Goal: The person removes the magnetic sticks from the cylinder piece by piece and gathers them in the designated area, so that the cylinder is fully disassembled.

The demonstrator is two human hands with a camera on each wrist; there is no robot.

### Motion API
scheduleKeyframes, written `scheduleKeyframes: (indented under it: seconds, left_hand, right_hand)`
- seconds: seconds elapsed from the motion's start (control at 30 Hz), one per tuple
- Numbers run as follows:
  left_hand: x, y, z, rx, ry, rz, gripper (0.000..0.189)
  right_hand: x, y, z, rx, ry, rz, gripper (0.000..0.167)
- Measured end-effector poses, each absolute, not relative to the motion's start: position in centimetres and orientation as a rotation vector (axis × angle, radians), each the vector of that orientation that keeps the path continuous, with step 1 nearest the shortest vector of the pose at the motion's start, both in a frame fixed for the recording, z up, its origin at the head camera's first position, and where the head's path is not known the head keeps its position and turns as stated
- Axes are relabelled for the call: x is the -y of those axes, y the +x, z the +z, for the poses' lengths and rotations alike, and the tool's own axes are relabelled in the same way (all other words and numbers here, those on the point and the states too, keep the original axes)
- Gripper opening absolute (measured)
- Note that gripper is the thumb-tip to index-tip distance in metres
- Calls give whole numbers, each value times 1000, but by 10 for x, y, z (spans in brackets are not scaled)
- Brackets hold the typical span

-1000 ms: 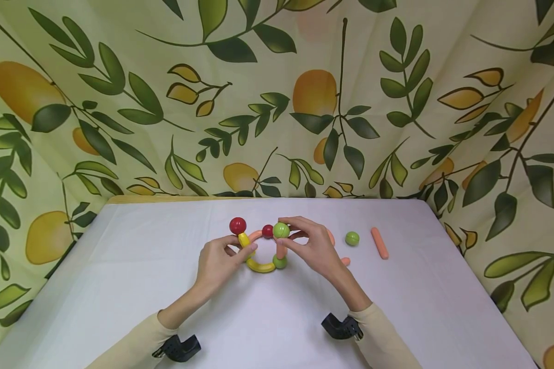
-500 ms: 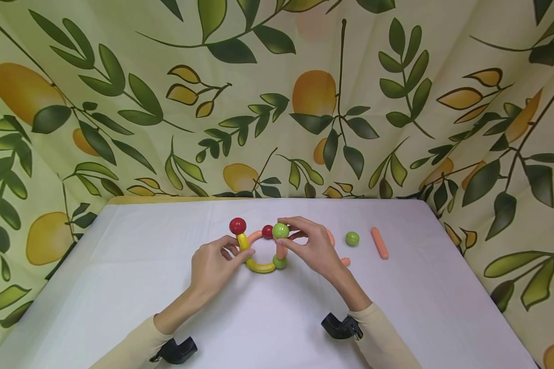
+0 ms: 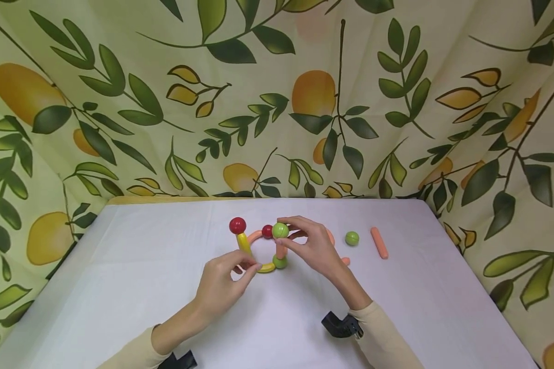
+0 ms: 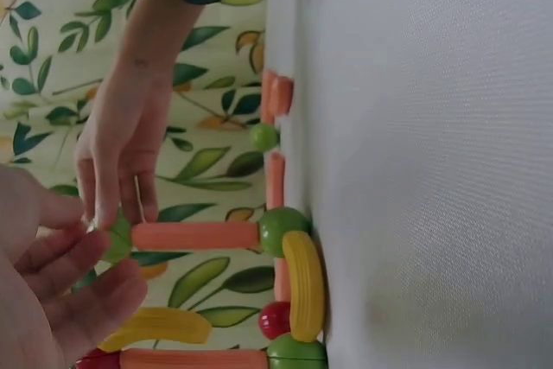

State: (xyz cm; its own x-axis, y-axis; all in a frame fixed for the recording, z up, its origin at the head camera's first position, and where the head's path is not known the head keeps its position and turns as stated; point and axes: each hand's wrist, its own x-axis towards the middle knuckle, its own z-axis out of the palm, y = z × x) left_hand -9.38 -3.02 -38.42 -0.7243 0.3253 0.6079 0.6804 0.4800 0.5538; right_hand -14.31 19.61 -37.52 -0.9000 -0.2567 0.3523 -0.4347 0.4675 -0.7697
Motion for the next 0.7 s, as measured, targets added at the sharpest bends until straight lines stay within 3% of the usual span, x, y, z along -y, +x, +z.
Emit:
scheduleKeyframes:
  seconds: [0.27,0.4,0.6,0.7]
  left_hand:
    - [20,-87,-394,2554,-1132,-936,31]
    - [15,-85,-398,2606,-1149,-960,44]
    - [8,-84,-404,2722,-1085,-1014,80]
    - [4,-85,-409,2768,-1021,-1031,84]
  right_hand:
    - [-195,-142,-373,2519,615,1400,47]
    - [-196,-143,-374,2508,649,1400,46]
    - [-197,-143,-372,2499,670,1387,46]
    - [-197,-142,-371,2501,669,1381,46]
